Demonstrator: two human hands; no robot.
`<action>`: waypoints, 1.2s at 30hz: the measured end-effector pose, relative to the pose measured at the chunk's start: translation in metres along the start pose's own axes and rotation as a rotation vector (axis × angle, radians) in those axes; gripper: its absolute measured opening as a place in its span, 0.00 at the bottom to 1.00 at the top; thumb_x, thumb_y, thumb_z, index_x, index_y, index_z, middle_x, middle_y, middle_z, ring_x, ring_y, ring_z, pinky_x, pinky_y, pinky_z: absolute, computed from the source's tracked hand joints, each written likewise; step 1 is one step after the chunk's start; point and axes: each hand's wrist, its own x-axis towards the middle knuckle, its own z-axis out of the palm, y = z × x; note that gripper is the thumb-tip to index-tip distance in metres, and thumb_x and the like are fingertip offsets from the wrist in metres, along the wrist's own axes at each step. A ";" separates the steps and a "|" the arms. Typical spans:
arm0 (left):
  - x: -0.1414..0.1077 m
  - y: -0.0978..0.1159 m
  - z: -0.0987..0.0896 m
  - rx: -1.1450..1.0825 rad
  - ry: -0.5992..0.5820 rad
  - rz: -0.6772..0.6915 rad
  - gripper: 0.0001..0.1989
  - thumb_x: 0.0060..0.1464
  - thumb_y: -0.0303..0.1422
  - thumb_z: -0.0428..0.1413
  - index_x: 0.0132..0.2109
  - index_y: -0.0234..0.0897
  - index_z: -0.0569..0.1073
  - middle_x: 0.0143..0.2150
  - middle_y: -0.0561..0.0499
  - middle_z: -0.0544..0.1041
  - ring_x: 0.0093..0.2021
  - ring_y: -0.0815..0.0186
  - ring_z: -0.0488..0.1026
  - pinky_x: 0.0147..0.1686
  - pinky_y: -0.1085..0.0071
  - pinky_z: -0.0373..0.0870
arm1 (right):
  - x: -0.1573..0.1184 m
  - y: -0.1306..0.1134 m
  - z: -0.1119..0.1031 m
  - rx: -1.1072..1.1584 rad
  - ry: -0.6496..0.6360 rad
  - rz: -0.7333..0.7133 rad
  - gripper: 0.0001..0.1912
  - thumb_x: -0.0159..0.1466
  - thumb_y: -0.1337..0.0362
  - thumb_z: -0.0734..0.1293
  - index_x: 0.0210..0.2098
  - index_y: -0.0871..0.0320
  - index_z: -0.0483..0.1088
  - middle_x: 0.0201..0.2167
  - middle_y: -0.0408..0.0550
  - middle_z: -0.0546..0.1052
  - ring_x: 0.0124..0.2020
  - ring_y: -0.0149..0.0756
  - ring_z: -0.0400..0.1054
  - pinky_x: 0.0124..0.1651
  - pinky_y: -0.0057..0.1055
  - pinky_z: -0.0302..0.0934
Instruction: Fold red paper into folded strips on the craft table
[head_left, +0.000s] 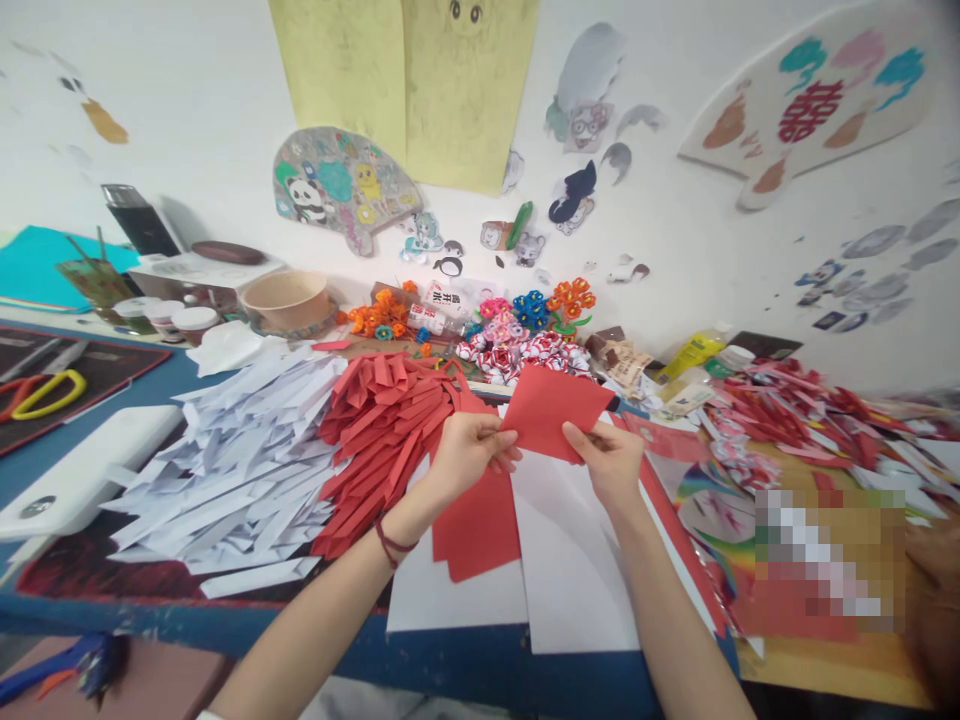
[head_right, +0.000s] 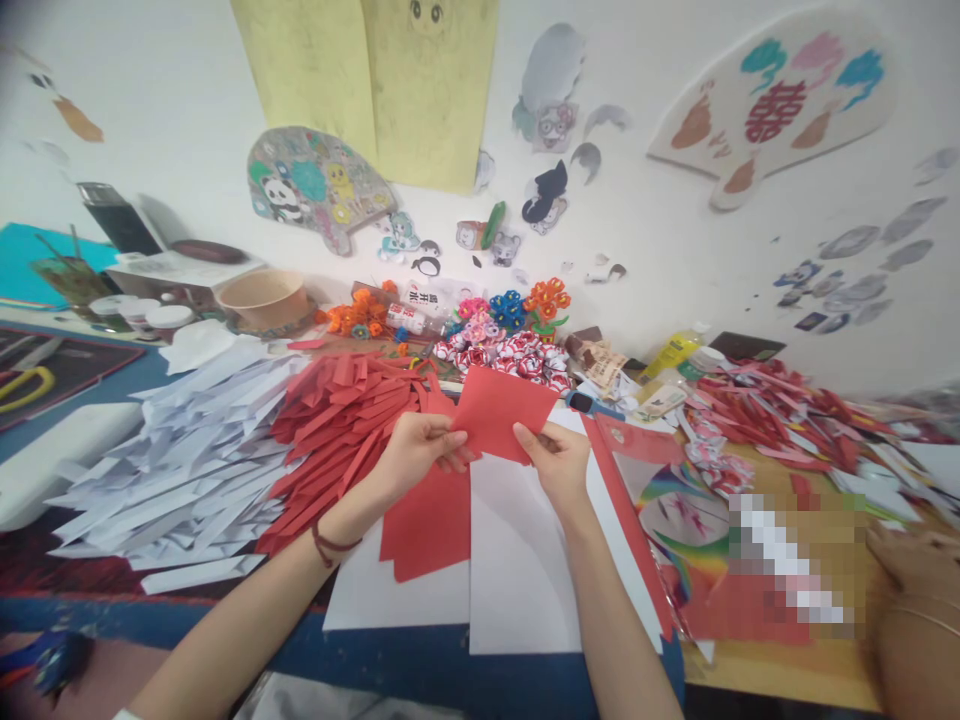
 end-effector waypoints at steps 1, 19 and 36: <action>0.000 0.000 0.000 0.001 0.005 0.002 0.15 0.50 0.39 0.58 0.27 0.29 0.74 0.26 0.42 0.79 0.21 0.68 0.74 0.21 0.76 0.68 | 0.000 0.000 0.000 0.002 -0.004 0.001 0.15 0.54 0.53 0.73 0.29 0.61 0.78 0.16 0.43 0.71 0.16 0.28 0.57 0.17 0.27 0.53; 0.006 -0.003 -0.012 0.113 -0.066 0.081 0.19 0.55 0.44 0.54 0.29 0.31 0.74 0.27 0.44 0.80 0.27 0.66 0.77 0.29 0.75 0.73 | -0.002 -0.008 0.004 0.031 -0.051 0.050 0.14 0.55 0.55 0.71 0.30 0.61 0.76 0.17 0.43 0.71 0.15 0.28 0.58 0.18 0.26 0.56; 0.008 -0.004 -0.019 0.173 -0.050 0.125 0.15 0.53 0.41 0.57 0.29 0.31 0.73 0.26 0.49 0.77 0.28 0.68 0.74 0.31 0.75 0.69 | -0.003 -0.007 0.002 0.012 -0.088 0.049 0.13 0.56 0.57 0.71 0.30 0.62 0.76 0.18 0.41 0.69 0.17 0.26 0.56 0.19 0.24 0.51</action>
